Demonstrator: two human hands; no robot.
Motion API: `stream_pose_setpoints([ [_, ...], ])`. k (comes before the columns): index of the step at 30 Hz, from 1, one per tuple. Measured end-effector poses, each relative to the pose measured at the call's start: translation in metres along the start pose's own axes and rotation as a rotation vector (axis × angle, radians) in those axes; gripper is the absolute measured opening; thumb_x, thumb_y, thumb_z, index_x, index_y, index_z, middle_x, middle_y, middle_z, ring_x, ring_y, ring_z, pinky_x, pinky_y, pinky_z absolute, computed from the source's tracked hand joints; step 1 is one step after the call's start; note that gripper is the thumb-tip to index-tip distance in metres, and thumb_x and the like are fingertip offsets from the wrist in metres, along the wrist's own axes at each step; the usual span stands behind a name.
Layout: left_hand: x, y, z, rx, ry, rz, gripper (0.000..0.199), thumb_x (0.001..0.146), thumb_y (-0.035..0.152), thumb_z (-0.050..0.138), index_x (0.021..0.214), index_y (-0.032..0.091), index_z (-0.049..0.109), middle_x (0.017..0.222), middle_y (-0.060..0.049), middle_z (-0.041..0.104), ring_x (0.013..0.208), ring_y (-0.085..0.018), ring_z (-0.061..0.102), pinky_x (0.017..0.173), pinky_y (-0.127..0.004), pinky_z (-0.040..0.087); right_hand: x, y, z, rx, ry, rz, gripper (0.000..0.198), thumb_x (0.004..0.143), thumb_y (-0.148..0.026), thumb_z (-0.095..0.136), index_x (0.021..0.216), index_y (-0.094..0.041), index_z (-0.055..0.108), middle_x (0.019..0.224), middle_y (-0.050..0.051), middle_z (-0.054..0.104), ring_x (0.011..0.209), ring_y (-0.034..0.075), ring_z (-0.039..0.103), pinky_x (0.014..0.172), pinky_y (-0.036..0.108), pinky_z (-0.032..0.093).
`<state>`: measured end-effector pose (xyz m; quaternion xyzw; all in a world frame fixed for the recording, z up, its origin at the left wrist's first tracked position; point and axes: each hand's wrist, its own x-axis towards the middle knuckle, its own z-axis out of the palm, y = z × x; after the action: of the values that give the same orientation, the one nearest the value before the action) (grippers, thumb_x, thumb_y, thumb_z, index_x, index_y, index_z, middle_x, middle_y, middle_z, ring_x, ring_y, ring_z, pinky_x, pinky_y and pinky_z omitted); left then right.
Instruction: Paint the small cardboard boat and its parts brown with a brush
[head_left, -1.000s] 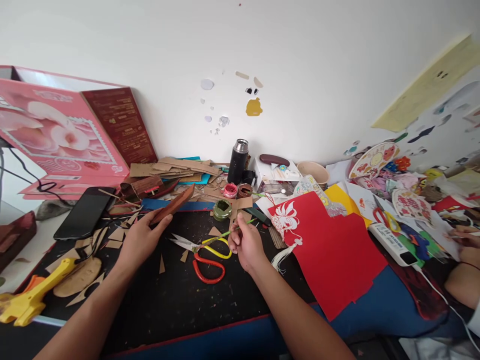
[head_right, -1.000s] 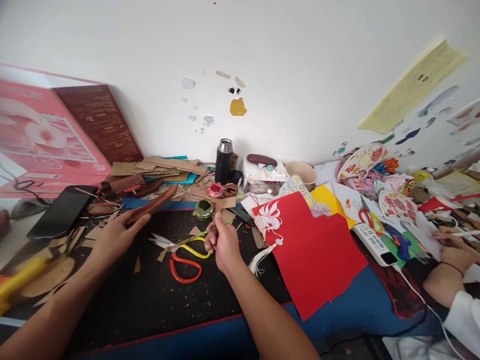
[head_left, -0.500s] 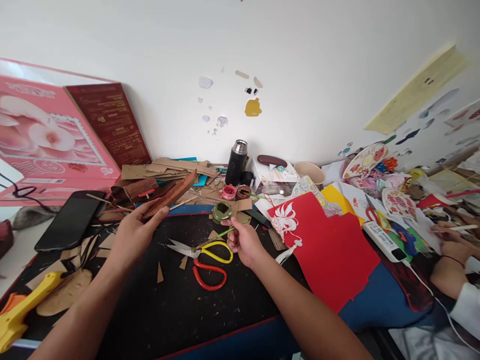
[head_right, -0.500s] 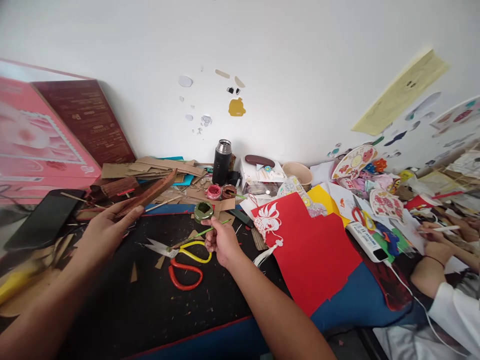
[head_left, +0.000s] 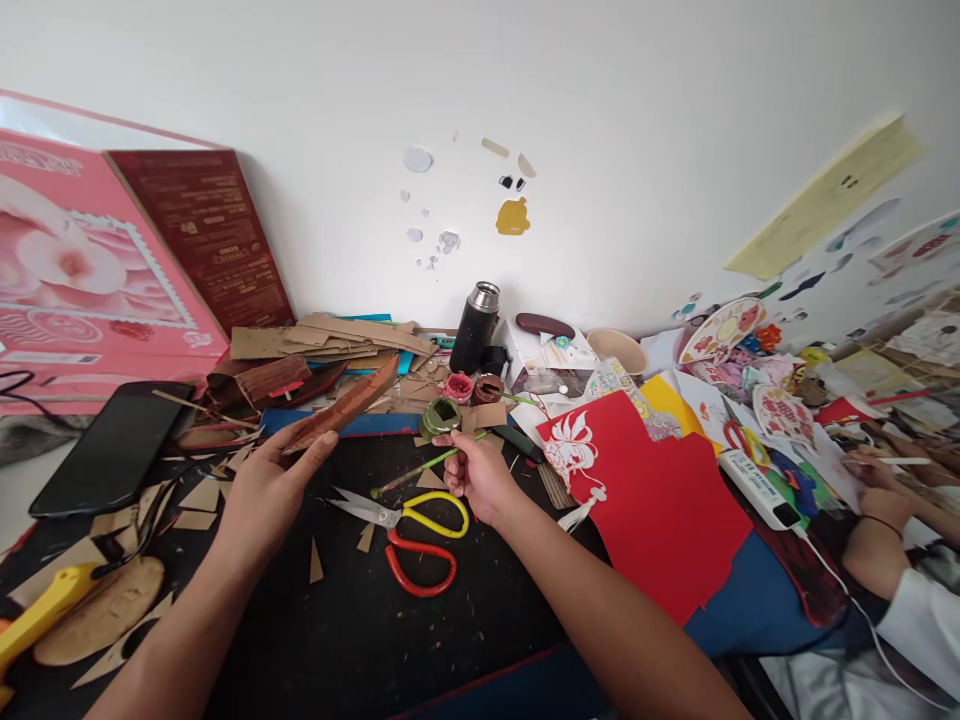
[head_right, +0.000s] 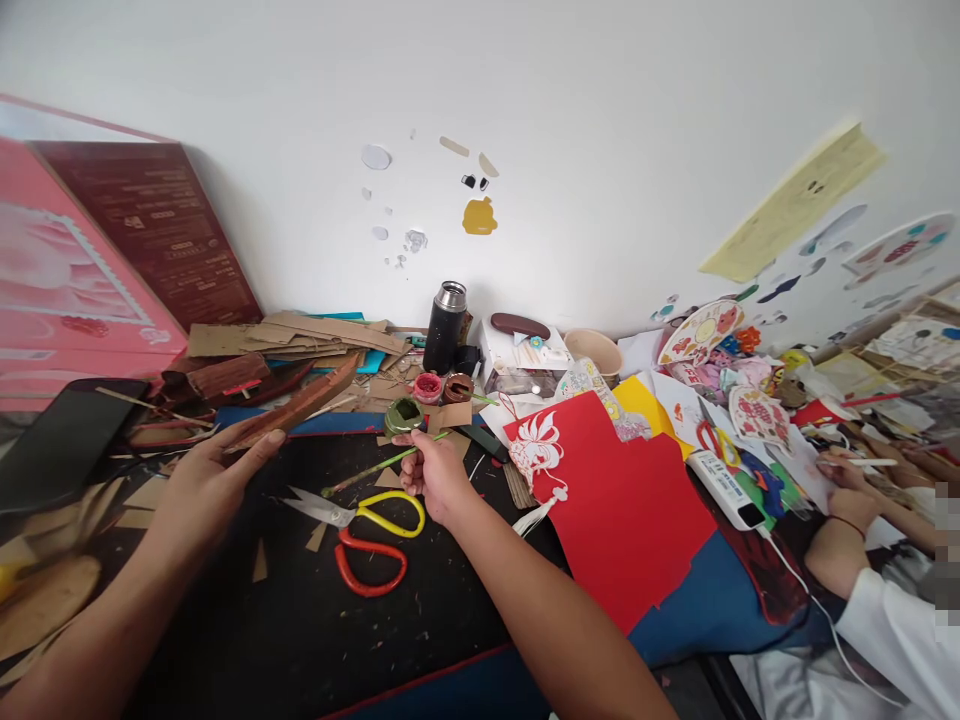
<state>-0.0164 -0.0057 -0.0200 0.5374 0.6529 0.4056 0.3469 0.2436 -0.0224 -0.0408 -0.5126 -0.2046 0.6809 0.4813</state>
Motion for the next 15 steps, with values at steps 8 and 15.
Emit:
stream_pose_setpoints([
  [8,0.003,-0.009,0.005,-0.260,-0.034,-0.065,0.063,0.079,0.069,0.077,0.116,0.019,0.082,0.112,-0.011,0.086,0.107,-0.034,0.077,0.104,-0.044,0.058,0.016,-0.004,0.013,0.006,-0.003,-0.025,0.043,0.085,-0.057,0.084,0.090,-0.015,0.076,0.049,-0.008,0.051,0.040,0.010,0.042,0.040,0.021,0.021],
  [15,0.007,-0.017,0.006,-0.490,0.018,-0.080,0.053,0.073,0.064,0.089,0.102,0.020,0.083,0.093,-0.006,0.079,0.083,-0.024,0.065,0.083,-0.036,0.053,0.018,-0.005,0.015,0.027,-0.031,-0.057,0.049,0.084,-0.062,0.088,0.085,-0.016,0.073,0.049,-0.008,0.049,0.040,0.009,0.042,0.041,0.022,0.025],
])
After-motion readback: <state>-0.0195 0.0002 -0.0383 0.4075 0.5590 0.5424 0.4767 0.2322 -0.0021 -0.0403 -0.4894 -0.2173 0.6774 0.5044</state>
